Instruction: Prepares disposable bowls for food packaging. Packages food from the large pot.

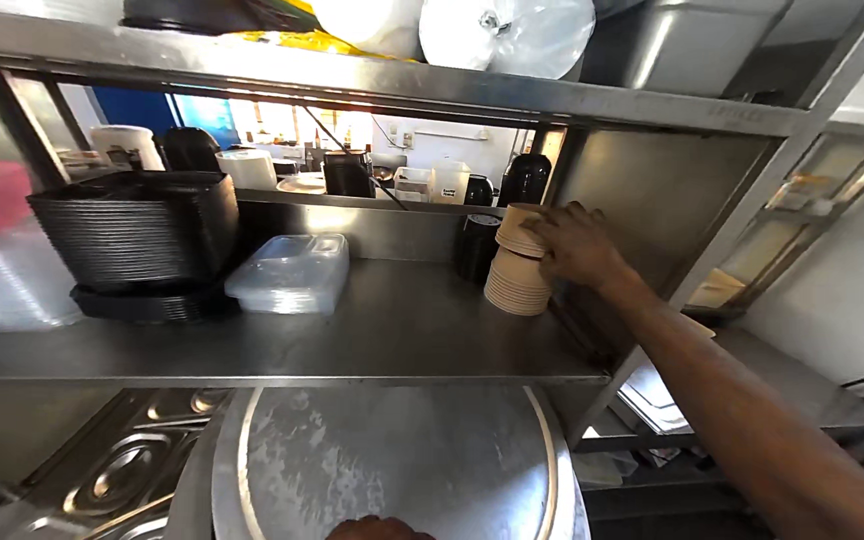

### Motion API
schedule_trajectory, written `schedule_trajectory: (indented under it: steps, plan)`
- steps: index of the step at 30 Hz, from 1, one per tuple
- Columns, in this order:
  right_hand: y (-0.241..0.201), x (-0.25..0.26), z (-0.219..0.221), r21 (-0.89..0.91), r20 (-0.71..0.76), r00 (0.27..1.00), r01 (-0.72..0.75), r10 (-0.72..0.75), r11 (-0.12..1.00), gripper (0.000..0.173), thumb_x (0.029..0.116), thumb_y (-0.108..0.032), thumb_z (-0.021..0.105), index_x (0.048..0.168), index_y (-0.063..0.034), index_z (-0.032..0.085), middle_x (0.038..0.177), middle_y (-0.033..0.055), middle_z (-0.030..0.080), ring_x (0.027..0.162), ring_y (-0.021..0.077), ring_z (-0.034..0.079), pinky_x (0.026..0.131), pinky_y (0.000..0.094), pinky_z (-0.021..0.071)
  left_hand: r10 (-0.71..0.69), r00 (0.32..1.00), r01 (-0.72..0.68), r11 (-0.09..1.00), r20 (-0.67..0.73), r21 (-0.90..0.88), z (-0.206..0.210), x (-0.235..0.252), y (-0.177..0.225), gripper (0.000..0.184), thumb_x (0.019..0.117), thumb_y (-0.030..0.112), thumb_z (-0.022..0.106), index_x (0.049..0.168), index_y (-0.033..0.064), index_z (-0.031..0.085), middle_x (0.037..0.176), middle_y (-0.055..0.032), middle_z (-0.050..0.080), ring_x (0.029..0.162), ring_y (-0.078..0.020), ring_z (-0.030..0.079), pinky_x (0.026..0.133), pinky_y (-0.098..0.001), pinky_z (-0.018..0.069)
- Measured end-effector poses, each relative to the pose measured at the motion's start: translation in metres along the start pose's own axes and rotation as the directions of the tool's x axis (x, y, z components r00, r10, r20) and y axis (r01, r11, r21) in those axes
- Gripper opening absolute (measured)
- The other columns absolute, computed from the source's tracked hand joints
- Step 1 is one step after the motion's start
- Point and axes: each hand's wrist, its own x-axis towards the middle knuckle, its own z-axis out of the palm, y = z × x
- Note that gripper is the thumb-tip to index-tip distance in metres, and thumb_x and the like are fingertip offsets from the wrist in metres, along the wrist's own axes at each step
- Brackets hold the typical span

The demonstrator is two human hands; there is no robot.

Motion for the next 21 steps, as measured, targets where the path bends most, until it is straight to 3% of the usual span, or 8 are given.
schedule_trajectory:
  steps: [4,7,11,13,14,17,19,21]
  plan:
    - [-0.004,0.0,-0.003,0.026,-0.039,0.999,-0.017,0.018,1.0,0.063,0.0777,-0.014,0.08,0.138,-0.0259,0.064,0.143,0.014,0.057,0.128,0.045,0.051,0.085,0.0647,0.0473,0.016,0.994,-0.028,0.994,-0.113,-0.109,-0.002,0.007,-0.008,0.033,0.1033,0.03,0.061,0.13,0.0121,0.07,0.119,-0.0099,0.073,0.107,-0.0244,0.07,0.097,-0.0477,0.0559]
    - [-0.02,-0.01,-0.027,0.17,-0.211,0.975,-0.036,0.072,0.985,0.055,0.0812,-0.02,0.075,0.135,-0.0184,0.065,0.143,0.0192,0.056,0.128,0.0479,0.051,0.095,0.0688,0.0451,-0.027,0.935,-0.086,0.95,-0.353,-0.299,-0.01,0.039,-0.01,0.043,0.0995,0.038,0.067,0.136,0.0152,0.066,0.128,-0.0047,0.069,0.11,-0.0168,0.068,0.095,-0.0399,0.0582]
    - [-0.127,-0.053,-0.075,0.439,-0.414,0.892,0.02,0.183,0.898,0.062,0.0788,-0.035,0.072,0.136,-0.0116,0.064,0.138,0.0198,0.058,0.122,0.0422,0.056,0.096,0.0607,0.0484,-0.215,0.85,-0.232,0.667,-0.481,-0.708,-0.042,0.097,0.013,0.064,0.1,0.046,0.062,0.151,0.009,0.048,0.146,-0.0063,0.056,0.124,-0.0179,0.062,0.1,-0.0378,0.0564]
    - [-0.189,-0.079,-0.08,0.59,-0.42,0.882,0.085,0.216,0.803,0.065,0.0742,-0.036,0.08,0.134,-0.0132,0.065,0.136,0.0161,0.061,0.122,0.0355,0.059,0.096,0.0566,0.0528,-0.239,0.753,-0.414,0.554,-0.614,-0.723,-0.048,0.107,0.025,0.047,0.1017,0.03,0.064,0.138,0.0009,0.059,0.129,-0.0111,0.067,0.111,-0.0198,0.068,0.097,-0.0372,0.0577]
    - [-0.215,-0.09,-0.078,0.652,-0.399,0.886,0.093,0.237,0.752,0.064,0.0745,-0.037,0.083,0.133,-0.0158,0.065,0.135,0.0131,0.061,0.122,0.0308,0.06,0.096,0.0524,0.0545,-0.267,0.67,-0.495,0.536,-0.693,-0.684,-0.047,0.107,0.03,0.031,0.1011,0.019,0.065,0.122,-0.0031,0.068,0.111,-0.0125,0.073,0.098,-0.0194,0.071,0.091,-0.0356,0.0593]
    - [-0.259,-0.109,-0.063,0.765,-0.334,0.883,0.05,0.33,0.642,0.06,0.0734,-0.036,0.083,0.129,-0.0204,0.069,0.132,0.0064,0.063,0.108,0.0182,0.064,0.076,0.034,0.0585,-0.372,0.482,-0.546,0.58,-0.793,-0.604,-0.035,0.099,0.024,0.015,0.0982,0.007,0.065,0.094,-0.0038,0.074,0.086,-0.0112,0.072,0.079,-0.0168,0.069,0.078,-0.032,0.0603]
    - [-0.267,-0.115,-0.057,0.784,-0.31,0.879,0.021,0.362,0.621,0.06,0.0721,-0.036,0.084,0.129,-0.0198,0.07,0.129,0.0043,0.065,0.105,0.0151,0.066,0.075,0.031,0.0602,-0.375,0.476,-0.531,0.599,-0.795,-0.6,-0.03,0.09,0.012,0.017,0.0991,0.008,0.064,0.093,-0.0044,0.074,0.085,-0.0127,0.071,0.078,-0.0188,0.069,0.076,-0.0332,0.0603]
    - [-0.273,-0.12,-0.054,0.692,-0.38,0.854,0.008,0.356,0.722,0.055,0.0742,-0.037,0.08,0.125,-0.0178,0.072,0.127,0.0091,0.065,0.108,0.0204,0.064,0.082,0.0363,0.0579,-0.353,0.493,-0.526,0.607,-0.795,-0.596,-0.026,0.084,0.007,0.019,0.1,0.009,0.063,0.095,-0.0053,0.074,0.088,-0.0146,0.073,0.08,-0.0212,0.071,0.077,-0.035,0.0622]
